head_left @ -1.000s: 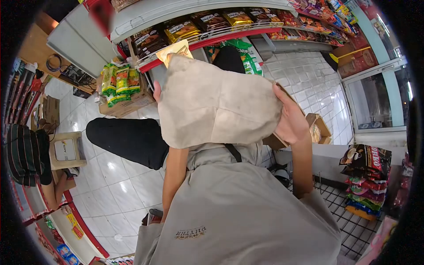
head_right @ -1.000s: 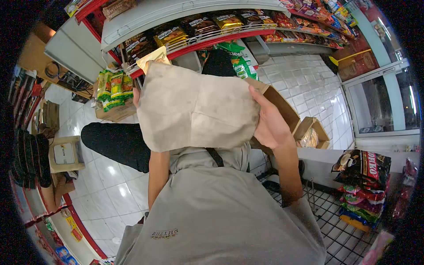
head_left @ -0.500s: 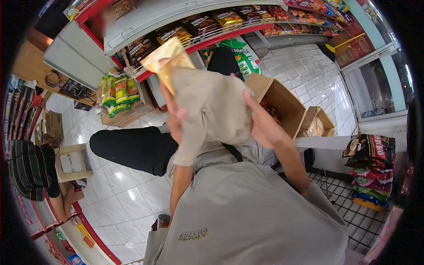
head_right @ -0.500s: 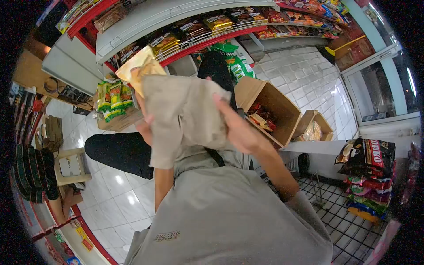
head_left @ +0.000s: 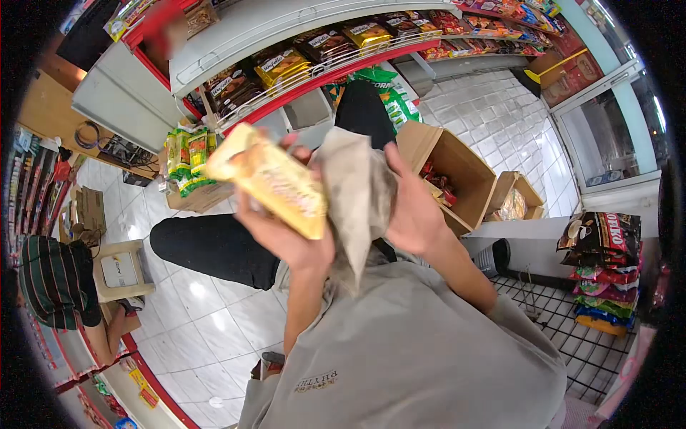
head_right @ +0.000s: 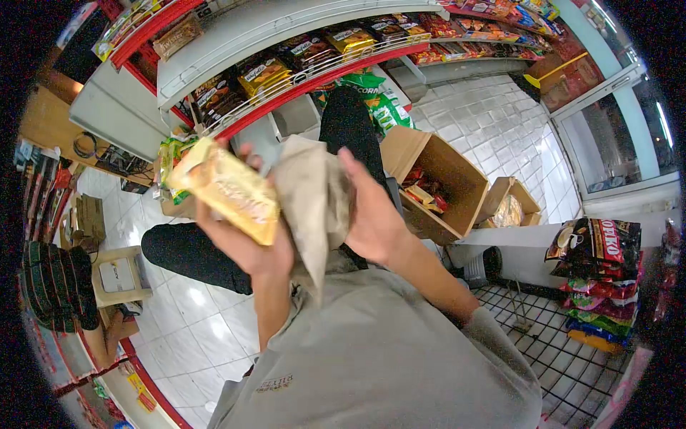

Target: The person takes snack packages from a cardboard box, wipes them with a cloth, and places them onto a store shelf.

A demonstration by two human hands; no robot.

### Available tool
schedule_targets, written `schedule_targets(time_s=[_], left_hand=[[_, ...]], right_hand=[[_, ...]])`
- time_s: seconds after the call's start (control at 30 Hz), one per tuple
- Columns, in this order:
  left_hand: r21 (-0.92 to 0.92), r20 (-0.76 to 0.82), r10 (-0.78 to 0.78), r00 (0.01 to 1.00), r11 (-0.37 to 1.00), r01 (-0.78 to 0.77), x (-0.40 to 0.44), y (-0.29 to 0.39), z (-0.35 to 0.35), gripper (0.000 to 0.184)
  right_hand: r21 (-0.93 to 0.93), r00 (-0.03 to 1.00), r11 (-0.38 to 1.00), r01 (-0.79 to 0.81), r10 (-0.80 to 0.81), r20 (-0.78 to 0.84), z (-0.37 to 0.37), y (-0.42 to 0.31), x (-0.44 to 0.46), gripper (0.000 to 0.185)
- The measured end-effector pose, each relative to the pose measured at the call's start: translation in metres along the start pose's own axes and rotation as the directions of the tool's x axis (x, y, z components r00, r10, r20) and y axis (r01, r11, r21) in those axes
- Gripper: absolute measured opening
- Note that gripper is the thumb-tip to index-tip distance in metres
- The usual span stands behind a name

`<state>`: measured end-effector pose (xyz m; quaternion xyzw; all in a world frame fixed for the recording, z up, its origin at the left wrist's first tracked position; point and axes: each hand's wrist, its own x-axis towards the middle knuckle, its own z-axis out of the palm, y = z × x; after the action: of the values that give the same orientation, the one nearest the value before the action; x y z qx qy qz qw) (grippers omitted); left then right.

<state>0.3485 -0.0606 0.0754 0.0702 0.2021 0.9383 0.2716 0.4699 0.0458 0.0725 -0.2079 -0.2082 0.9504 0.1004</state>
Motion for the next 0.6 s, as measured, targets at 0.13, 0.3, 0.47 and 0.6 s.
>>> schedule_targets(time_s=[0.13, 0.3, 0.47, 0.6], left_hand=[[-0.105, 0.254, 0.031, 0.967, 0.994, -0.005, 0.011, 0.033, -0.016, 0.064], [0.804, 0.156, -0.064, 0.986, 0.588, -0.089, 0.007, 0.035, -0.041, 0.067], [0.762, 0.211, -0.367, 0.906, 0.642, 0.082, -0.003, 0.029, -0.045, 0.074], [0.313, 0.098, -0.383, 0.918, 0.888, 0.337, -0.017, 0.012, -0.037, 0.071]], right_hand=[[0.089, 0.994, 0.995, -0.042, 0.033, 0.104, -0.002, -0.002, 0.0, 0.05], [-0.263, 0.998, 0.962, 0.069, -0.066, 0.018, -0.021, -0.002, 0.008, 0.052], [0.146, 0.928, 0.972, 0.184, -0.221, 0.3, -0.013, -0.02, 0.008, 0.052], [0.043, 0.937, 0.962, 0.269, -0.272, 0.22, -0.027, -0.03, 0.01, 0.051]])
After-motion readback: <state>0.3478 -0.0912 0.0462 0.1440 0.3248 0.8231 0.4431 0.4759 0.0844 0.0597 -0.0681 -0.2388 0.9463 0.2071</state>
